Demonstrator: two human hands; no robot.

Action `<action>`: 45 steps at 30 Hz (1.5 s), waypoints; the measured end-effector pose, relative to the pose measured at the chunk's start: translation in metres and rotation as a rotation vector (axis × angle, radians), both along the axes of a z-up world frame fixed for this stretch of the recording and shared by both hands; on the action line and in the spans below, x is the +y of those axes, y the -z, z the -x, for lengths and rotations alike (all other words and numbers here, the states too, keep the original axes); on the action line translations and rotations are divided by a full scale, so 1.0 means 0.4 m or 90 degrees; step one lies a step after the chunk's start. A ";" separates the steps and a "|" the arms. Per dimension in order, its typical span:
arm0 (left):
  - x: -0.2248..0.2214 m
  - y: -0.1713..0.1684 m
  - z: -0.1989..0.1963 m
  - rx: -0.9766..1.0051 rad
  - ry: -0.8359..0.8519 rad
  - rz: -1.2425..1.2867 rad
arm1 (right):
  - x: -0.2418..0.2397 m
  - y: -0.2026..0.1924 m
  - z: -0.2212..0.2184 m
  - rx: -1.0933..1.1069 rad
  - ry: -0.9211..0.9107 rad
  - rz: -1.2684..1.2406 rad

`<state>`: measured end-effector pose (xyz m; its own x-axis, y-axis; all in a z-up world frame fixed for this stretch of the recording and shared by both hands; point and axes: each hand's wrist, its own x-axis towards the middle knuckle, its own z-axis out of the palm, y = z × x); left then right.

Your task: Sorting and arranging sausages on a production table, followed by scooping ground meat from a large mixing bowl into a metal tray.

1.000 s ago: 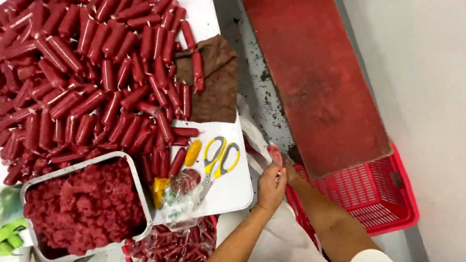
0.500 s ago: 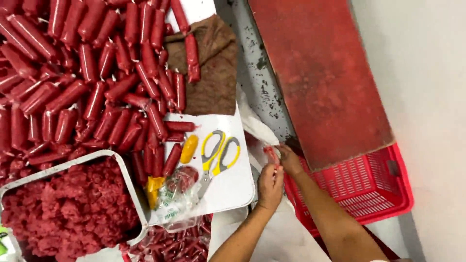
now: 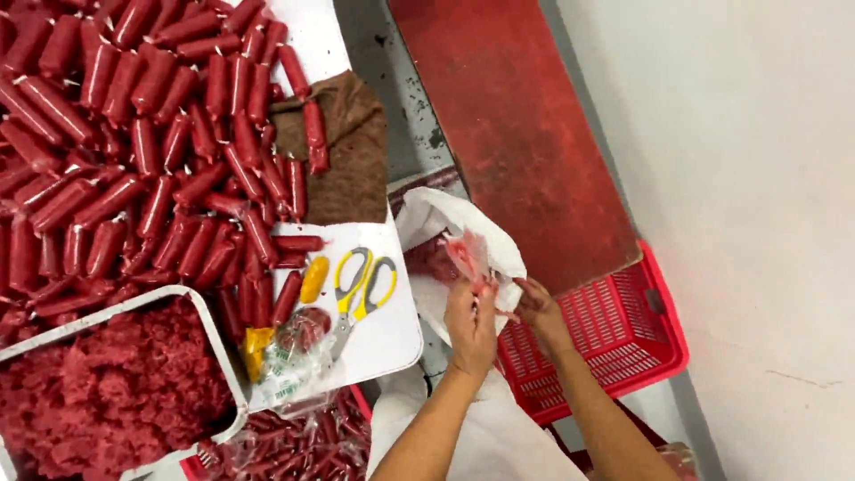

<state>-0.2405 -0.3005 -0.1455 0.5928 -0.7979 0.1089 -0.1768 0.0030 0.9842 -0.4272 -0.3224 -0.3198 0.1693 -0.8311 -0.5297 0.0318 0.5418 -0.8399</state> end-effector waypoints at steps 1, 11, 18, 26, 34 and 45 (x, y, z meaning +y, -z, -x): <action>-0.009 0.056 0.011 0.003 -0.002 -0.001 | -0.006 -0.024 -0.004 0.003 -0.002 -0.001; 0.030 0.423 0.051 -0.108 0.327 -0.613 | -0.036 -0.041 -0.010 -0.032 0.024 -0.035; 0.047 0.321 -0.017 -0.422 0.167 -0.472 | -0.047 -0.012 -0.035 0.001 -0.002 -0.009; 0.071 0.298 0.030 -0.352 0.345 -0.522 | -0.043 0.119 0.006 0.035 -0.011 0.011; 0.244 0.138 0.015 -0.324 0.462 -0.406 | -0.083 0.058 -0.072 0.176 -0.056 -0.031; 0.634 -0.069 -0.346 -0.114 0.192 -0.416 | -0.057 -0.136 -0.172 0.264 -0.064 -0.212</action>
<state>-0.1020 -0.0469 -0.1178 0.3554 -0.8586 -0.3693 -0.4181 -0.4994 0.7588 -0.3583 -0.3450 -0.2653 -0.0401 -0.5972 -0.8011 -0.3321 0.7641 -0.5530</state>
